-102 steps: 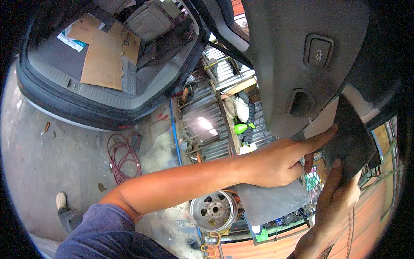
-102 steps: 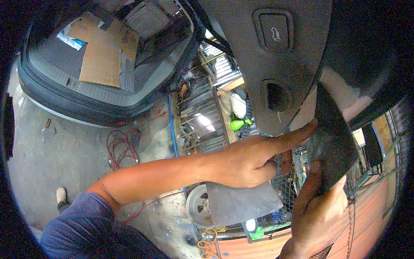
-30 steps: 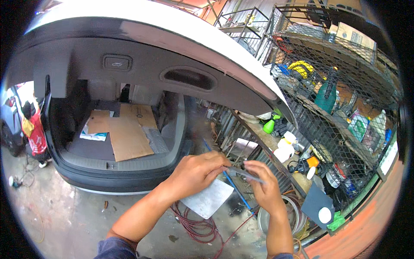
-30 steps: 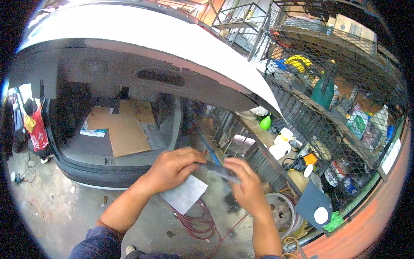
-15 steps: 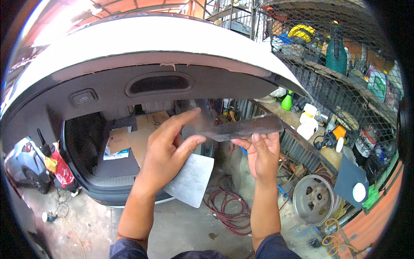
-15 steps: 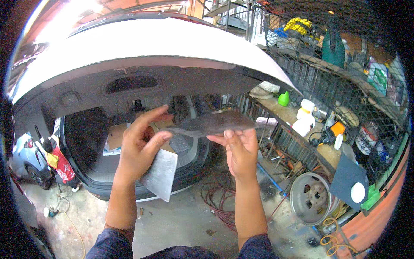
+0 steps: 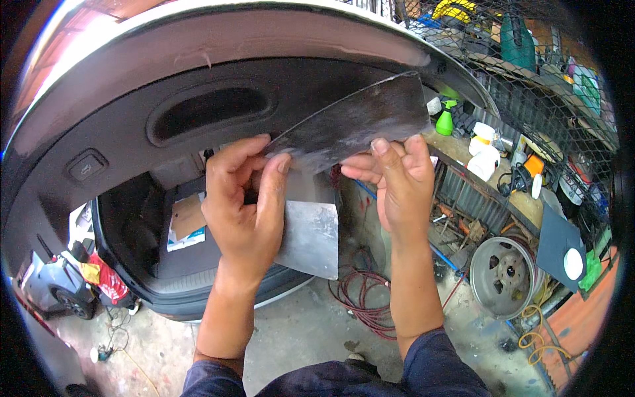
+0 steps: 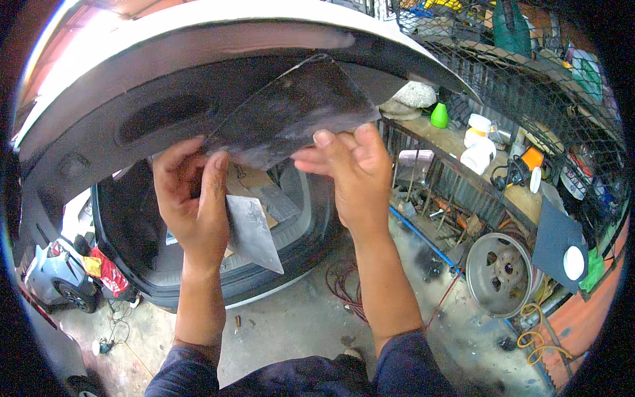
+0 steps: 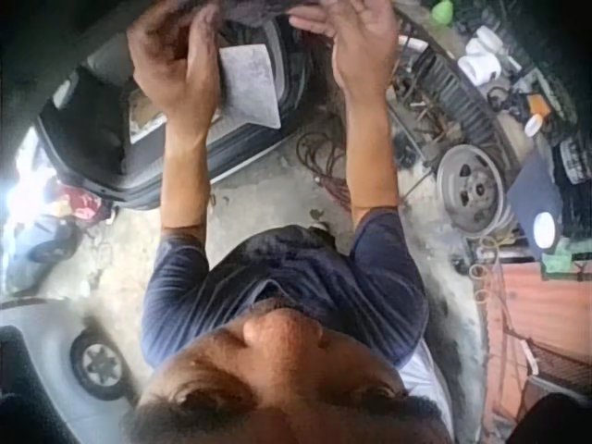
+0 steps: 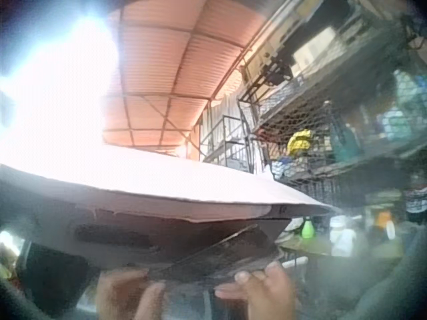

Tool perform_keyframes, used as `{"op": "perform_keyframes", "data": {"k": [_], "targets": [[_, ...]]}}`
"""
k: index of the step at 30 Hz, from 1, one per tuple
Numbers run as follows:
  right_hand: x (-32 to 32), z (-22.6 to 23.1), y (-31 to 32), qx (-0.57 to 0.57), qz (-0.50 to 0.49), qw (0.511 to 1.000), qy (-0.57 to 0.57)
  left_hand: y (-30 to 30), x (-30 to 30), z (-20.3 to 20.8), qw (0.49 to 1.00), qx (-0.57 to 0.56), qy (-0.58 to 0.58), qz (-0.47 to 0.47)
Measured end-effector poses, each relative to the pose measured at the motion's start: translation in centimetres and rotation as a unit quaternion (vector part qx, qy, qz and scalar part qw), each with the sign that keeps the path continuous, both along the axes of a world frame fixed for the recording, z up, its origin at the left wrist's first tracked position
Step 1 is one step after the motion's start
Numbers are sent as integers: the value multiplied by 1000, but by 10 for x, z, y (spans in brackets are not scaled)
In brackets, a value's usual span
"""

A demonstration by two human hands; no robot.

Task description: The person wipes the inside of a car trunk lid with a dark cloth, then walks through a garage and wipes a small rectangular object with a white cloth. The person continues to wipe the object repeatedly while standing near a paint can.

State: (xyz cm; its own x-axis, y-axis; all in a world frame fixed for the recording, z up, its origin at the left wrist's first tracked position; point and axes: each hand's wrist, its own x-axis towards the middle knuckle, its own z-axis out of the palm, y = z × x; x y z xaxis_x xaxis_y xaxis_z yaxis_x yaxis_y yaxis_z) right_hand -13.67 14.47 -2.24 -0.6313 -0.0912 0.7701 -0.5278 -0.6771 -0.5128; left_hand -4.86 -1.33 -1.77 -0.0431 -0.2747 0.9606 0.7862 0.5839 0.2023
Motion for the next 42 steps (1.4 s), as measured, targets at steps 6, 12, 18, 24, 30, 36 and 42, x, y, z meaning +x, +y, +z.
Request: {"op": "perform_keyframes", "data": {"k": [6,12,18,24,30,36,42], "targets": [[-15,6,0,-34,-36,999,-1,3,-12,4,998,-31,-37,27],[-20,11,9,-33,-75,996,26,9,-19,9,999,-22,-42,25],[-23,18,21,-9,-123,991,48,17,-28,8,996,22,-66,-53],[-23,26,29,7,-138,990,40,22,-38,7,995,31,-73,-61],[-24,29,28,10,-143,989,34,21,-41,6,995,44,-64,-64],[-20,30,25,10,-156,987,40,18,-37,9,993,47,-64,-86],[-18,32,20,12,-143,989,47,15,-34,11,994,51,-55,-75]]}}
